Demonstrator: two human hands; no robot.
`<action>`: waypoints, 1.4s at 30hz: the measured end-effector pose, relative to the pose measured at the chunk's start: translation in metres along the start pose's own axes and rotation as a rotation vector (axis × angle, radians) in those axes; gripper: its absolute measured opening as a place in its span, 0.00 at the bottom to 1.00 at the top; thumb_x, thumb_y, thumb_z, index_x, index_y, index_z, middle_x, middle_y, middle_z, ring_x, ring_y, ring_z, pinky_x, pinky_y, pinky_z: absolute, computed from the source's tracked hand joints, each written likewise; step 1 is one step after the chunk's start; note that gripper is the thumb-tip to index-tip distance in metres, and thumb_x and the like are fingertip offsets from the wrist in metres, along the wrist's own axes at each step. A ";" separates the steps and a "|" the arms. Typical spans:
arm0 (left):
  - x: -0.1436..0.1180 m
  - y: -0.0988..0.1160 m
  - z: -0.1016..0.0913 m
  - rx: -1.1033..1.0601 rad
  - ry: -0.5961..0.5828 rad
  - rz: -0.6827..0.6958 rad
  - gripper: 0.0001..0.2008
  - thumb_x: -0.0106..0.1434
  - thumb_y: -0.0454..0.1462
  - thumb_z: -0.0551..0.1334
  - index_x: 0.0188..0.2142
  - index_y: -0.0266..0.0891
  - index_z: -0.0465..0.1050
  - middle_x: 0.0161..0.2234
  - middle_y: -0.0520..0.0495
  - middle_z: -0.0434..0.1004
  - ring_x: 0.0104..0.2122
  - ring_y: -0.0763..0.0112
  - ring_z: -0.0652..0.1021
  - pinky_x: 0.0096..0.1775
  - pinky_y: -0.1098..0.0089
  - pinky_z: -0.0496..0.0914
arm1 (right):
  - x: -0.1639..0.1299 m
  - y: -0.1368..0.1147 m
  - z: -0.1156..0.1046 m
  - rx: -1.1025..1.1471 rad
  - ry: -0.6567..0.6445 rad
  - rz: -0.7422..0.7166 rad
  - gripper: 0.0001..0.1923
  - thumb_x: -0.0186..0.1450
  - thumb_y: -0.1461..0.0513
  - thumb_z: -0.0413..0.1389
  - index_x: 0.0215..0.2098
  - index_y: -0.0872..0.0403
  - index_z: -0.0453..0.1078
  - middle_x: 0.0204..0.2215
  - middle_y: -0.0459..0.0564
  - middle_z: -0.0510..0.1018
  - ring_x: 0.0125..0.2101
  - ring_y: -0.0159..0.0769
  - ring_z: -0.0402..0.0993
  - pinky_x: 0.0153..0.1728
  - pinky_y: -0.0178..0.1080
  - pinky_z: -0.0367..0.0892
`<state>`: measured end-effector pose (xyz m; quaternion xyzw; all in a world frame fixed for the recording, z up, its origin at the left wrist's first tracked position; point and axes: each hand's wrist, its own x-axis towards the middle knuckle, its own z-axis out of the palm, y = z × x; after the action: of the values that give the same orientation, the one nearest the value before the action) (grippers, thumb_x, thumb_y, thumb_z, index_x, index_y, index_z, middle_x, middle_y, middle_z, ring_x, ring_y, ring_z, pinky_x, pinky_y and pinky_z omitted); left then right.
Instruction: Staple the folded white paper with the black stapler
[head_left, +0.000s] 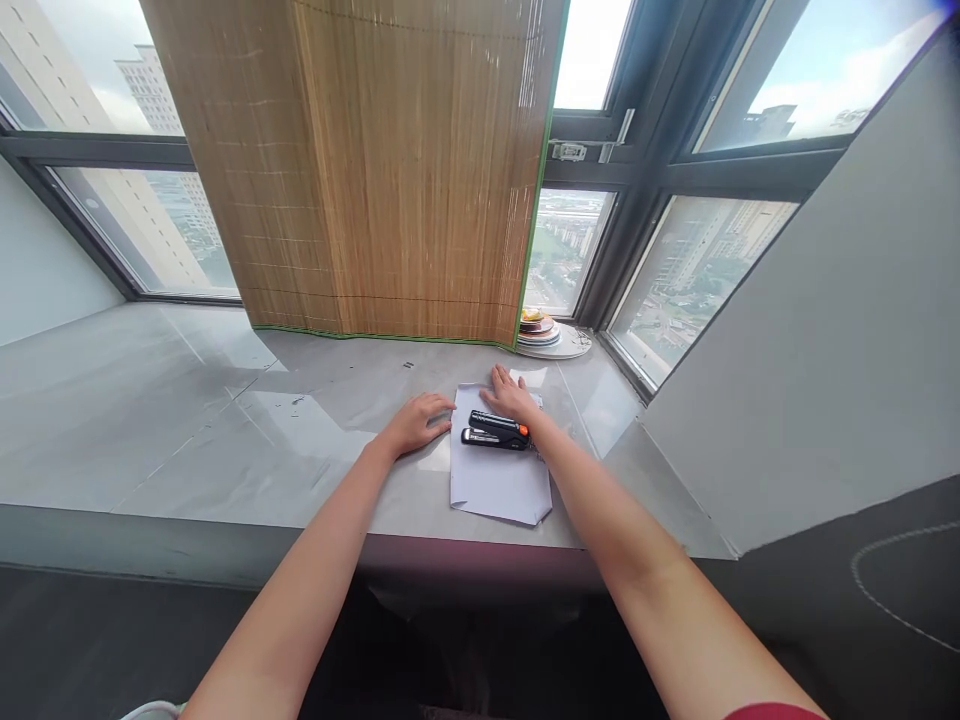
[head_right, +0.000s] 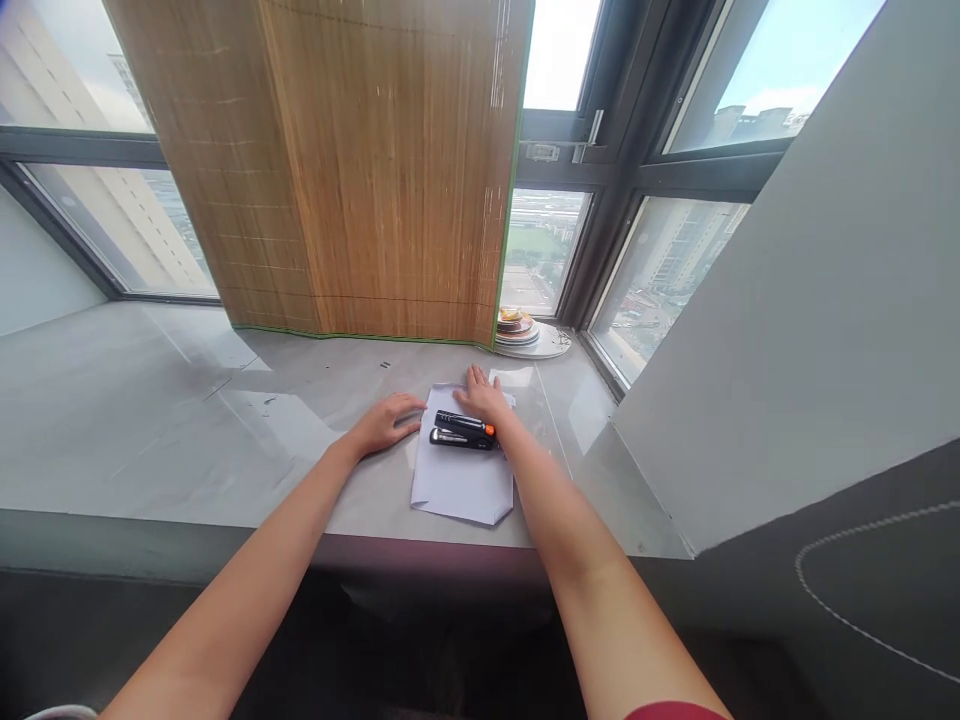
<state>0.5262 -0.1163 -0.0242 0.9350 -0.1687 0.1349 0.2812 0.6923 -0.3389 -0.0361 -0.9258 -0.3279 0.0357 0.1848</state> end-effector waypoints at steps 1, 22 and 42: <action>0.000 0.000 0.000 0.026 -0.030 -0.013 0.17 0.68 0.44 0.63 0.54 0.46 0.79 0.57 0.44 0.79 0.58 0.55 0.75 0.61 0.54 0.66 | -0.002 -0.001 -0.006 0.069 0.056 -0.021 0.37 0.75 0.47 0.42 0.76 0.55 0.47 0.76 0.60 0.48 0.76 0.50 0.40 0.72 0.62 0.38; 0.005 -0.011 -0.002 -0.046 0.042 -0.233 0.11 0.66 0.42 0.61 0.41 0.44 0.81 0.48 0.44 0.77 0.50 0.56 0.76 0.57 0.58 0.67 | -0.079 0.042 -0.050 0.811 -0.316 -0.376 0.23 0.68 0.45 0.61 0.52 0.50 0.79 0.35 0.48 0.76 0.32 0.36 0.68 0.35 0.39 0.65; 0.007 -0.014 -0.003 -0.150 0.113 -0.286 0.17 0.73 0.43 0.51 0.38 0.41 0.77 0.44 0.44 0.77 0.44 0.59 0.76 0.51 0.60 0.68 | -0.093 0.031 -0.056 1.417 -0.720 0.222 0.21 0.68 0.67 0.58 0.59 0.58 0.67 0.44 0.57 0.82 0.46 0.54 0.85 0.41 0.49 0.85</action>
<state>0.5373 -0.1050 -0.0267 0.9167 -0.0272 0.1330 0.3758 0.6481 -0.4364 -0.0006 -0.5472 -0.1727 0.5500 0.6069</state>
